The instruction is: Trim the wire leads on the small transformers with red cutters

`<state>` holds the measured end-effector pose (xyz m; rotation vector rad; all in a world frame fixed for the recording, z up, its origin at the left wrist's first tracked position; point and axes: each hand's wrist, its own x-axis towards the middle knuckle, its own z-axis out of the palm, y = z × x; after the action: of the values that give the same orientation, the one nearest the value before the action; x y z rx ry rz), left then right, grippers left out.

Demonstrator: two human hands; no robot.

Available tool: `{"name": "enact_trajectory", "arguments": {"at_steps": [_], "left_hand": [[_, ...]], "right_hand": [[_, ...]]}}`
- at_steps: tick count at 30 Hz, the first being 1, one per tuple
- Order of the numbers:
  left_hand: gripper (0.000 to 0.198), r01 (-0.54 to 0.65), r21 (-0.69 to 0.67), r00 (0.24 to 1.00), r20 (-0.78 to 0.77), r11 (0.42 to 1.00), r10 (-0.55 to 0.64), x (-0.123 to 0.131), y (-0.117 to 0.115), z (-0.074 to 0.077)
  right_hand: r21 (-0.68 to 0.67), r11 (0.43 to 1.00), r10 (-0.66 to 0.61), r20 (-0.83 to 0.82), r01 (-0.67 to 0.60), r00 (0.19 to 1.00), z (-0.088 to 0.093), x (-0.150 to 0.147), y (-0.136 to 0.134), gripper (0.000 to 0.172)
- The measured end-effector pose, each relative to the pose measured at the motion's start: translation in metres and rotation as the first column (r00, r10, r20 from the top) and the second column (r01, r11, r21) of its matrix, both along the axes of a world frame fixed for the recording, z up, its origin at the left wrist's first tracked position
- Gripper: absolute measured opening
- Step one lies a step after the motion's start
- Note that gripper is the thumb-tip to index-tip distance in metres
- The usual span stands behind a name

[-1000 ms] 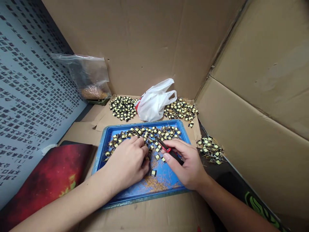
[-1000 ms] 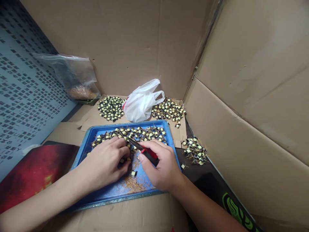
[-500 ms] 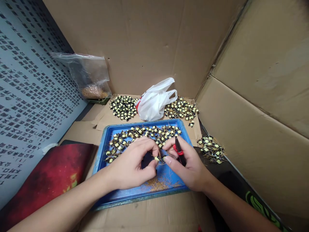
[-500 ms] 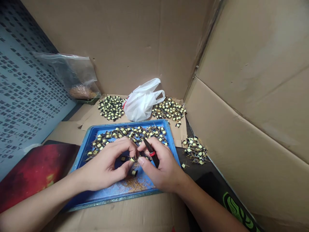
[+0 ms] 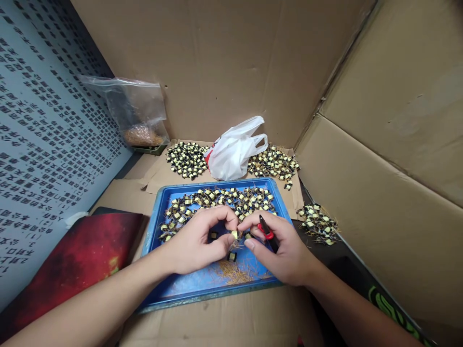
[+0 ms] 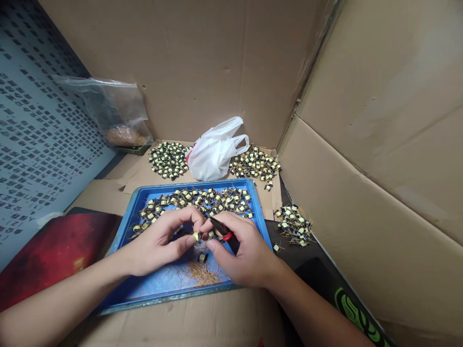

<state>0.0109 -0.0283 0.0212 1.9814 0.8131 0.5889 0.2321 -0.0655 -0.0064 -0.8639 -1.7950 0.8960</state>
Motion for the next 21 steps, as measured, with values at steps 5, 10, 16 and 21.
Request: {"name": "enact_trajectory", "arguments": {"at_steps": [5,10,16,21], "left_hand": [[0.007,-0.006,-0.004,1.0,0.015,1.0,0.006,0.0047,-0.0026,0.0036],[0.005,-0.001,-0.044,1.0,-0.006,0.999,0.001,0.0041,-0.0028,0.0036],[0.008,-0.016,-0.074,0.999,0.029,0.997,0.018,0.0026,0.0001,0.0018],[0.013,0.022,-0.211,0.995,0.102,0.977,0.0,0.0006,0.0019,0.0011]], "right_hand": [[0.055,0.998,0.035,0.026,-0.037,0.999,-0.0004,-0.0016,-0.0015,0.032],[0.087,0.992,0.088,0.091,-0.096,0.992,-0.0022,-0.0006,-0.003,0.047],[0.153,0.988,-0.028,0.05,0.02,0.998,-0.0045,-0.0036,-0.0021,0.037],[0.11,0.99,-0.096,0.06,0.089,0.994,0.0001,-0.0024,-0.0019,0.018]]}}
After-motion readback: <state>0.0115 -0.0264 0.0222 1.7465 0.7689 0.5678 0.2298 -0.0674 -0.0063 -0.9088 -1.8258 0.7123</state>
